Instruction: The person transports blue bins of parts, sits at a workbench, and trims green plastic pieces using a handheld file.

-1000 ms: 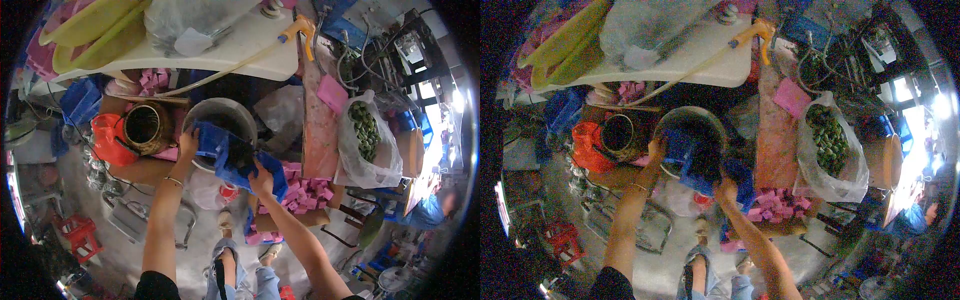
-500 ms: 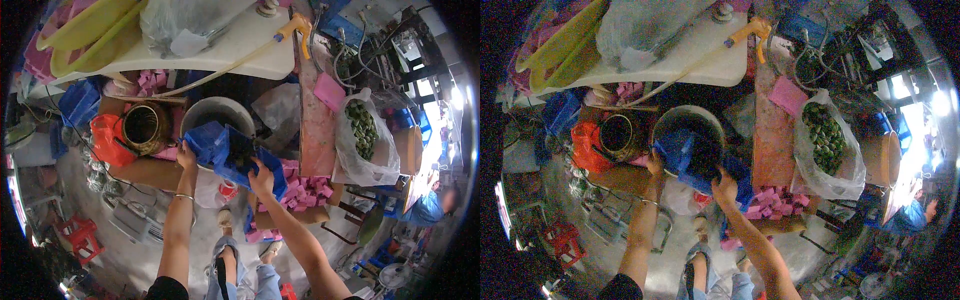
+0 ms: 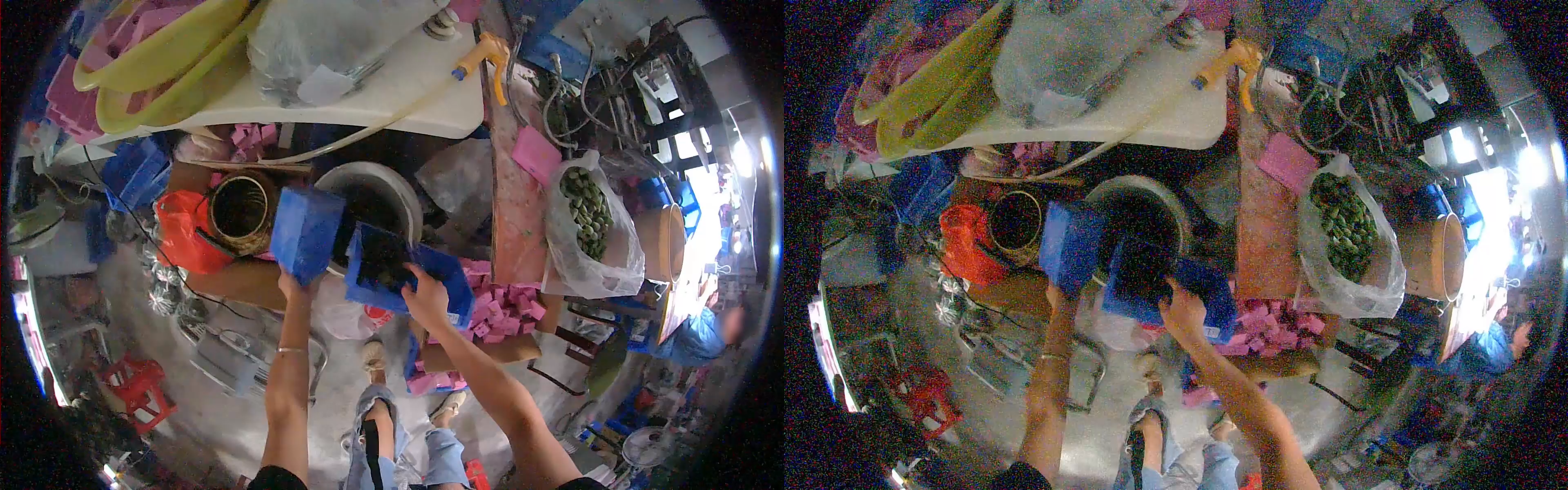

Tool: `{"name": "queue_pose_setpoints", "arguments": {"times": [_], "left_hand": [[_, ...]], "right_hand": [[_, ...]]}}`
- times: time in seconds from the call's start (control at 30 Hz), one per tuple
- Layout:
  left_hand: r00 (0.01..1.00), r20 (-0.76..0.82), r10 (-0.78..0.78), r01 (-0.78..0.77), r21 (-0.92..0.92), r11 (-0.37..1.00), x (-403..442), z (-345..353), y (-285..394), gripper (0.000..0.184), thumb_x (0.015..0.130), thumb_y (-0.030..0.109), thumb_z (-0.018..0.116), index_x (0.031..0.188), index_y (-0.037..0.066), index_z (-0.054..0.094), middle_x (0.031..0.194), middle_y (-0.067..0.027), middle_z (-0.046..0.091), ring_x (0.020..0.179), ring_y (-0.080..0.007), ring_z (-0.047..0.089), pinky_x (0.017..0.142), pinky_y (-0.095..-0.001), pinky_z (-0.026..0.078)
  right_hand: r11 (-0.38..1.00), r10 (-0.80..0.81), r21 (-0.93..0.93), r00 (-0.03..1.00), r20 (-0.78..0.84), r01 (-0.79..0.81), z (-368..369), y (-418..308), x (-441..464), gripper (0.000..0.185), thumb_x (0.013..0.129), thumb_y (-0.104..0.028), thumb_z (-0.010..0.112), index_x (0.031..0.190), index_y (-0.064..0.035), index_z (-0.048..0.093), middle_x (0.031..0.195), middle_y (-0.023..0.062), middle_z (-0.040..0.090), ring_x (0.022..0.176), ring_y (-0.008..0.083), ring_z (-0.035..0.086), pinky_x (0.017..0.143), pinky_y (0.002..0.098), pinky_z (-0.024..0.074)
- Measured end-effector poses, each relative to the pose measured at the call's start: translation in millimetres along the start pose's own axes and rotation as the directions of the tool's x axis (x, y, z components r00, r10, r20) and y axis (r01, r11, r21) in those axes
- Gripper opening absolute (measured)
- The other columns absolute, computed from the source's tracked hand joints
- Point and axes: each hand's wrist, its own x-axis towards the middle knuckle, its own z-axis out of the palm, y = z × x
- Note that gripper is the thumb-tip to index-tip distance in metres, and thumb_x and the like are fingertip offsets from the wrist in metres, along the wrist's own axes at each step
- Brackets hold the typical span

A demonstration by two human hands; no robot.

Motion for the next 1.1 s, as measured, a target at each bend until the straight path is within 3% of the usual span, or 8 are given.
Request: {"name": "queue_pose_setpoints", "arguments": {"times": [0.23, 0.37, 0.5, 0.57, 0.63, 0.8, 0.87, 1.1], "left_hand": [[0.969, 0.149, 0.198, -0.183, -0.11, 0.977, -43.8, -116.0, 44.5, 0.033, 0.09, 0.025, 0.041, 0.111, 0.003, 0.051, 0.109, -0.0105, 0.057, 0.095, -0.0239, 0.056, 0.083, -0.0354, 0.046], [0.967, -0.249, -0.055, 0.046, -0.042, 0.998, -91.8, -115.8, 82.4, 0.035, 0.091, 0.028, 0.037, 0.113, 0.004, 0.05, 0.111, -0.0093, 0.056, 0.096, -0.0236, 0.056, 0.084, -0.0352, 0.046], [0.966, -0.248, -0.073, 0.073, -0.008, 0.997, -112.6, -128.1, 82.3, 0.04, 0.092, 0.033, 0.036, 0.118, 0.005, 0.047, 0.117, -0.0088, 0.053, 0.102, -0.024, 0.053, 0.087, -0.0357, 0.043], [0.976, -0.198, -0.093, 0.08, -0.07, 0.994, -112.8, -152.7, 67.9, 0.042, 0.091, 0.035, 0.038, 0.119, 0.005, 0.047, 0.118, -0.0084, 0.052, 0.103, -0.0239, 0.052, 0.087, -0.0356, 0.043], [0.977, -0.189, -0.097, 0.076, -0.115, 0.99, -110.7, -158.5, 55.0, 0.043, 0.091, 0.036, 0.039, 0.12, 0.005, 0.046, 0.119, -0.0081, 0.052, 0.104, -0.0237, 0.051, 0.088, -0.0355, 0.042], [0.963, -0.219, -0.156, 0.147, -0.055, 0.988, -122.6, -139.6, 52.4, 0.045, 0.091, 0.039, 0.04, 0.12, 0.005, 0.046, 0.119, -0.0078, 0.052, 0.104, -0.0235, 0.052, 0.088, -0.0353, 0.042], [0.975, -0.155, -0.158, 0.149, -0.069, 0.986, -124.3, -138.9, 47.0, 0.046, 0.091, 0.04, 0.04, 0.12, 0.005, 0.046, 0.119, -0.0074, 0.052, 0.105, -0.0235, 0.051, 0.088, -0.0353, 0.042], [0.973, -0.098, -0.207, 0.195, -0.119, 0.974, -132.7, -119.3, 54.2, 0.048, 0.091, 0.04, 0.038, 0.122, 0.004, 0.044, 0.12, -0.0085, 0.051, 0.107, -0.0247, 0.05, 0.092, -0.0363, 0.04]], "right_hand": [[0.977, -0.062, 0.206, 0.998, 0.011, 0.059, 47.1, -10.5, 89.0, 0.032, 0.07, -0.018, 0.064, 0.102, -0.0132, 0.06, 0.085, 0.0119, 0.064, 0.084, 0.028, 0.06, 0.075, 0.0374, 0.0464], [0.554, 0.16, 0.56, 0.739, 0.654, -0.616, 91.4, 25.7, 158.2, 0.026, 0.068, -0.018, 0.068, 0.092, -0.0104, 0.065, 0.092, 0.006, 0.062, 0.091, 0.022, 0.055, 0.079, 0.0336, 0.0427], [0.643, 0.038, 0.614, 0.82, 0.572, -0.458, 76.3, 13.3, 172.4, 0.022, 0.07, -0.023, 0.067, 0.089, -0.0124, 0.066, 0.098, 0.0047, 0.061, 0.09, 0.0195, 0.053, 0.08, 0.0359, 0.0407], [0.655, 0.313, 0.414, 0.726, 0.613, -0.632, 60.9, -16.2, 168.6, 0.023, 0.072, -0.025, 0.065, 0.091, -0.0132, 0.066, 0.096, 0.0037, 0.061, 0.09, 0.0185, 0.053, 0.079, 0.0357, 0.0411], [0.65, 0.111, 0.568, 0.803, 0.585, -0.504, 86.3, 17.9, 173.2, 0.024, 0.072, -0.027, 0.064, 0.093, -0.0131, 0.065, 0.094, 0.0033, 0.061, 0.088, 0.0182, 0.054, 0.077, 0.034, 0.0423], [0.379, 0.183, 0.599, 0.692, 0.699, -0.705, 101.2, 49.8, 181.8, 0.027, 0.071, -0.028, 0.064, 0.093, -0.0125, 0.063, 0.089, 0.0033, 0.061, 0.079, 0.0173, 0.057, 0.069, 0.0308, 0.0461], [0.161, -0.013, 0.816, 0.826, 0.564, -0.555, 51.6, 14.3, 138.4, 0.026, 0.07, -0.029, 0.065, 0.09, -0.0118, 0.063, 0.087, 0.0039, 0.061, 0.074, 0.0169, 0.058, 0.065, 0.0306, 0.0472], [0.194, 0.219, 0.794, 0.815, 0.537, -0.576, 135.5, 97.0, 211.1, 0.023, 0.07, -0.033, 0.064, 0.08, -0.0128, 0.062, 0.08, 0.0028, 0.059, 0.063, 0.0189, 0.056, 0.059, 0.0338, 0.0472]]}}
